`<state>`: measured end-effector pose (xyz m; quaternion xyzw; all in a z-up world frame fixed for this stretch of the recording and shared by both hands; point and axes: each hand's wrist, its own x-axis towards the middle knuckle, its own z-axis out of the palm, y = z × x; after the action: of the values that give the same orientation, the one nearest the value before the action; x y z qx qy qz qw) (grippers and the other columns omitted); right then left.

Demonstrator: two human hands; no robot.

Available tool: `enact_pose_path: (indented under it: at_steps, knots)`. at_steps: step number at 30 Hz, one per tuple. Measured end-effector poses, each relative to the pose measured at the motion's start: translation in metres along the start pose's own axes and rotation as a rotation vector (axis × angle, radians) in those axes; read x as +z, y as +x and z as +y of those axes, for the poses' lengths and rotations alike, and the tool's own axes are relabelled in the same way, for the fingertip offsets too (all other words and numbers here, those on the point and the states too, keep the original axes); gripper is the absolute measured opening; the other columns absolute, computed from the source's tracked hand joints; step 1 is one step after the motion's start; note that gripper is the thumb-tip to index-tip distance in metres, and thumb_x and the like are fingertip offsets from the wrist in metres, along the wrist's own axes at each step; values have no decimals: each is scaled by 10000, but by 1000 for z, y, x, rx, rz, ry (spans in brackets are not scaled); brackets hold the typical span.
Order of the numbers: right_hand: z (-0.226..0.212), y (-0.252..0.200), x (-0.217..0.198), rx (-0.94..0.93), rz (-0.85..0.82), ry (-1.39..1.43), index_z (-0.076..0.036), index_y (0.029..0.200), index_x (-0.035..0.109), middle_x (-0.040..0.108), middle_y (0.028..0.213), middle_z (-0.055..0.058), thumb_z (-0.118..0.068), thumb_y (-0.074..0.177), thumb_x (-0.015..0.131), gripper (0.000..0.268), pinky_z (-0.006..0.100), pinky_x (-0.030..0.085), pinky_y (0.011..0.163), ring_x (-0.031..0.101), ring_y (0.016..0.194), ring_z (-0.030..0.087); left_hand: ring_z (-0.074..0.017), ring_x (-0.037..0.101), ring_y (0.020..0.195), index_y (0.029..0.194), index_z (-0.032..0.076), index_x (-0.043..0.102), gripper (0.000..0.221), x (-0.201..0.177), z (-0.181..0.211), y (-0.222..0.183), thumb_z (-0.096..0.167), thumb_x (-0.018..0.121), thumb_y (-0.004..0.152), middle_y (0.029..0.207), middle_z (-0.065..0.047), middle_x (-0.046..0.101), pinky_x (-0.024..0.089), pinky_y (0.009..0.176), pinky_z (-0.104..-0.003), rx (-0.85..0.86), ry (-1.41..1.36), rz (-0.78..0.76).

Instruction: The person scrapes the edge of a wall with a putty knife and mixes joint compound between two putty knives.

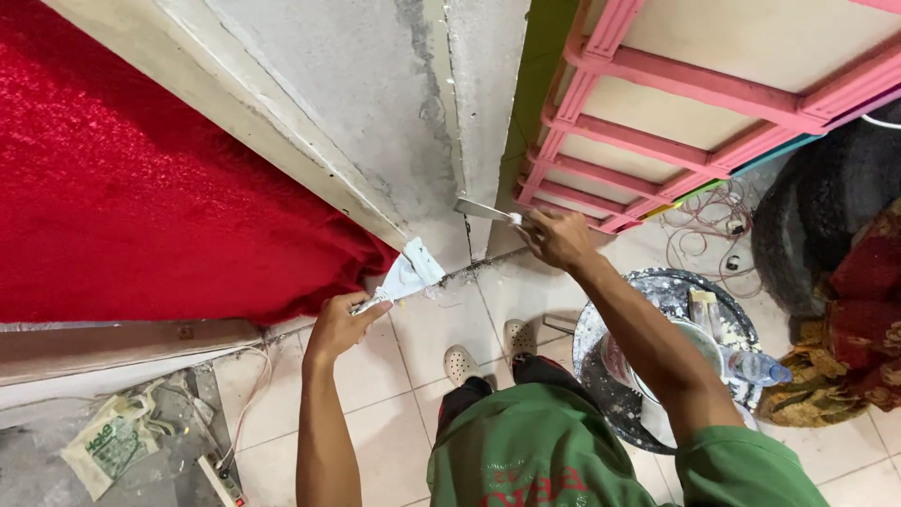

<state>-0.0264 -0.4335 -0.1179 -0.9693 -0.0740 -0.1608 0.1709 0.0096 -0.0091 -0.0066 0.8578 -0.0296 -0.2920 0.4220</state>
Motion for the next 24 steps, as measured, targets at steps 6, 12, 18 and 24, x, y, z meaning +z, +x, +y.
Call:
enact_pose_path:
  at_steps: [6, 12, 18, 24]
  knots:
    - [-1, 18, -25, -11, 50, -10, -121, 1019, 741, 740, 855, 95, -392, 979, 666, 283, 359, 431, 363, 597, 483, 178, -84, 482, 456, 854, 48, 784, 329, 2, 11, 3, 376, 802, 830, 531, -7, 545, 391, 428, -289, 17, 57, 5]
    - [3, -18, -39, -2, 61, -29, -142, 918, 719, 751, 824, 63, -346, 968, 718, 210, 371, 456, 393, 637, 511, 186, -105, 457, 446, 827, 29, 773, 359, -1, 7, 2, 387, 794, 835, 528, -15, 537, 359, 421, -311, 25, 44, -16]
    - [-23, 17, -40, -123, 136, 15, -132, 979, 688, 735, 856, 69, -281, 944, 717, 156, 365, 478, 442, 649, 566, 206, -94, 442, 468, 840, 16, 775, 351, 0, 13, 1, 366, 802, 852, 539, -13, 526, 356, 428, -299, 19, 48, -27]
    - [-26, 8, -54, 85, 27, -59, -130, 1012, 707, 729, 803, 87, -358, 1001, 665, 233, 377, 423, 367, 602, 465, 203, -83, 450, 475, 878, 37, 790, 326, -2, 17, 9, 362, 796, 845, 550, -7, 546, 360, 428, -292, 62, 29, -49]
